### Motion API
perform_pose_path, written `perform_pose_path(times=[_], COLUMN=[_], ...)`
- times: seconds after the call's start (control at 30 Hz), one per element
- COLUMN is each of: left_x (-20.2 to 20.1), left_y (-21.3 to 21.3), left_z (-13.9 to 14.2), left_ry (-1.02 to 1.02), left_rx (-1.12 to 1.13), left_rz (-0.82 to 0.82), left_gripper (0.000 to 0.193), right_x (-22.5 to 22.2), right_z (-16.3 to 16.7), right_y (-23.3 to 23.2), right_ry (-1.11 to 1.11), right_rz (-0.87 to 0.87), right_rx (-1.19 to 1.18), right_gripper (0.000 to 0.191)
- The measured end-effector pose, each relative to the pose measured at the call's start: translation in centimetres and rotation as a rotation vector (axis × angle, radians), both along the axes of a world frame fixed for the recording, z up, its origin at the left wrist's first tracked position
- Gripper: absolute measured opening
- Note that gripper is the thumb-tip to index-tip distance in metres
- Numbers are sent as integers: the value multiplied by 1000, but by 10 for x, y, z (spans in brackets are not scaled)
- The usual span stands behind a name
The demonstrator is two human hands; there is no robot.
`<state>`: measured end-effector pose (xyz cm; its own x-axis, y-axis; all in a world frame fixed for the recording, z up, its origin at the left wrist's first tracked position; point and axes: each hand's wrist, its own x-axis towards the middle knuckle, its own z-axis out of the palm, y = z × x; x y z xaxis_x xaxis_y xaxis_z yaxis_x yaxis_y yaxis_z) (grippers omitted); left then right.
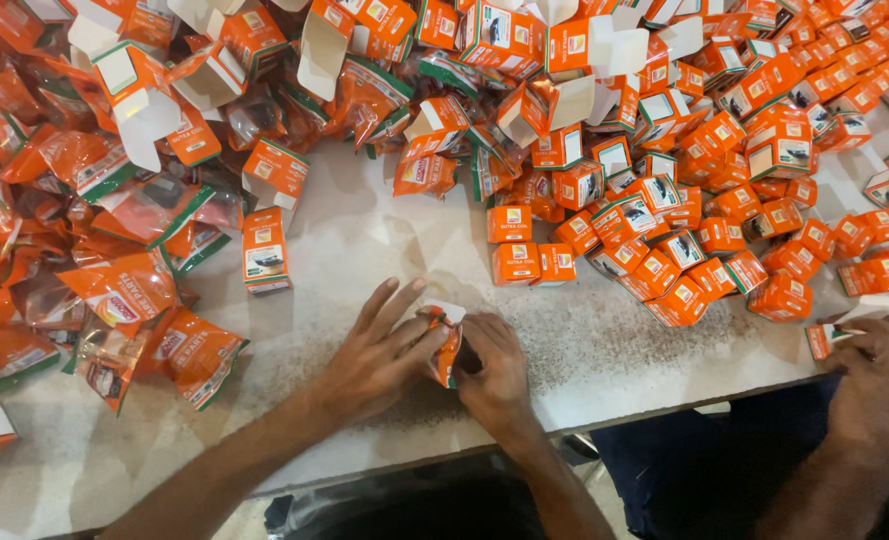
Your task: The person repeatedly picks small orange and white boxes and plastic-wrapped packets from a table, places the packets into the boxes, folds the flaps, and stacks the closed boxes. The process is continuous and repetitive, with both hands actively involved in handling the items.
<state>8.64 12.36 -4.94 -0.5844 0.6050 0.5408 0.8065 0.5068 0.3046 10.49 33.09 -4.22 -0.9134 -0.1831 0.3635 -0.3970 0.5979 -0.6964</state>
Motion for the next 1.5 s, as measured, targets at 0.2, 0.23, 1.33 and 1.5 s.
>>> perform_pose_path(times=[0.2,0.23,1.33,1.5], left_x=[7,6,-27,-5], left_y=[20,25,8,4], left_z=[9,11,-16,-4], left_ry=[-73,-136,-1311,-391], left_rx=[74,43,502,388], left_rz=[158,194,64,-54], left_gripper=[36,30,21,41], right_x=[1,2,10,13], right_z=[6,9,8,6], right_y=[-2,-3,-12,-11], right_ry=[-32,-39,121,86], right_rz=[17,25,34,18], right_rx=[-8,-12,106,47], right_gripper=[44,47,43,46])
